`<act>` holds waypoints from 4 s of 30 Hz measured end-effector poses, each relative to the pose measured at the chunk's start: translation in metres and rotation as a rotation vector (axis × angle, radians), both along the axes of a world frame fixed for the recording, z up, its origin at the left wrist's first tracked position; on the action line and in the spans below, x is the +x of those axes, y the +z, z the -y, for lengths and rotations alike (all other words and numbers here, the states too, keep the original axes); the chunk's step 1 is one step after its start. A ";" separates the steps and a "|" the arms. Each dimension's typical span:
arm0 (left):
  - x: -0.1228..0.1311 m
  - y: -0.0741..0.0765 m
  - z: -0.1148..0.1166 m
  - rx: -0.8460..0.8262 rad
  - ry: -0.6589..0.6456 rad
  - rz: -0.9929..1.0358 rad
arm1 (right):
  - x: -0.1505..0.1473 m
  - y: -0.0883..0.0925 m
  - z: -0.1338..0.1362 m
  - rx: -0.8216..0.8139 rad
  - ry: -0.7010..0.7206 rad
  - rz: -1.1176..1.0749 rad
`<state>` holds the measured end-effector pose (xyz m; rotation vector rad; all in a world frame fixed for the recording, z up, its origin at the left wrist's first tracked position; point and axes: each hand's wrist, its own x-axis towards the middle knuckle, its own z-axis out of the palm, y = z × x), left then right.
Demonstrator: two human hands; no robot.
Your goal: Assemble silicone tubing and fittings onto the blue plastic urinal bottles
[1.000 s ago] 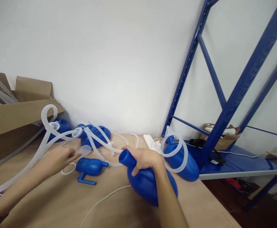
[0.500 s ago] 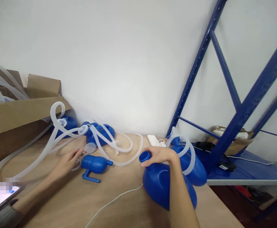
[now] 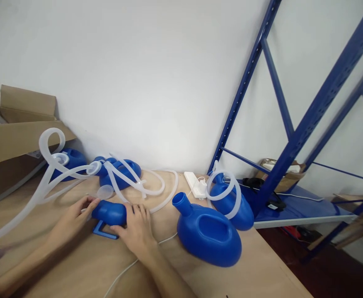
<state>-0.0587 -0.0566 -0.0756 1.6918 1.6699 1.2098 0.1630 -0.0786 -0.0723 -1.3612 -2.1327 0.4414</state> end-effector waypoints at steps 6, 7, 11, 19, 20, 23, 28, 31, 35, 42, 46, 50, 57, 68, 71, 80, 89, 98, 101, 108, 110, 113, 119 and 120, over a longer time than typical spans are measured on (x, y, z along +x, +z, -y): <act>0.012 0.004 0.011 -0.003 -0.008 0.220 | 0.020 0.001 0.002 -0.056 0.230 -0.483; 0.014 0.003 0.013 -0.010 0.005 0.249 | 0.020 0.000 0.004 -0.103 0.238 -0.565; 0.023 -0.002 0.023 -0.056 0.036 0.368 | 0.015 -0.017 0.008 -0.237 0.202 -0.832; 0.036 -0.015 0.035 -0.076 -0.259 0.596 | 0.005 -0.024 0.014 -0.259 0.079 -1.033; 0.037 -0.016 0.036 -0.075 -0.283 0.605 | 0.004 -0.022 0.016 -0.247 0.058 -1.035; 0.037 -0.018 0.042 -0.101 -0.333 0.625 | 0.003 -0.017 0.021 -0.218 0.022 -1.009; 0.039 -0.016 0.057 0.075 -0.350 0.478 | 0.006 -0.017 0.027 -0.245 0.006 -1.036; 0.039 -0.021 0.057 0.160 -0.359 0.391 | 0.011 -0.018 0.022 -0.295 -0.005 -1.028; 0.034 -0.026 0.042 0.059 -0.437 0.244 | 0.018 -0.014 0.008 -0.420 -0.039 -0.991; -0.001 -0.008 0.016 0.254 -0.119 -0.340 | 0.026 -0.019 -0.002 -0.321 -0.023 -0.652; -0.036 -0.023 0.002 0.090 0.049 -0.656 | 0.023 -0.024 0.006 -0.136 -0.096 -0.406; -0.053 -0.044 -0.009 0.018 -0.177 -0.753 | 0.022 -0.014 0.018 -0.018 -0.137 -0.050; -0.043 -0.021 -0.012 0.209 0.049 -0.597 | 0.119 0.034 0.043 0.635 -0.342 0.153; 0.092 0.030 0.027 0.394 -0.385 -0.198 | 0.224 0.025 0.057 0.419 -0.517 0.219; 0.143 0.044 0.027 0.361 -0.482 -0.184 | 0.211 0.024 0.061 0.466 -0.468 0.189; 0.189 0.038 0.024 0.250 -0.694 -0.042 | 0.202 0.031 0.071 0.375 -0.396 0.133; 0.199 0.036 0.006 0.157 -0.788 0.164 | 0.203 0.036 0.069 0.308 -0.341 0.096; 0.191 0.030 0.006 0.387 -0.922 -0.019 | 0.207 0.037 0.067 0.277 -0.300 0.058; 0.190 0.035 0.005 0.423 -0.949 -0.083 | 0.210 0.039 0.065 0.253 -0.283 0.040; 0.179 0.052 0.017 0.264 -0.968 -0.141 | 0.214 0.040 0.066 0.235 -0.277 0.047; 0.168 0.052 0.018 0.264 -0.859 -0.210 | 0.221 0.042 0.070 0.233 -0.290 0.062; 0.137 0.042 0.016 0.325 -0.659 -0.340 | 0.244 0.044 0.078 0.200 -0.343 0.063; 0.052 0.004 0.016 0.187 -0.410 -0.592 | 0.289 0.054 0.078 0.118 -0.348 0.070; 0.042 0.000 0.016 0.146 -0.420 -0.605 | 0.285 0.058 0.078 0.166 -0.345 0.074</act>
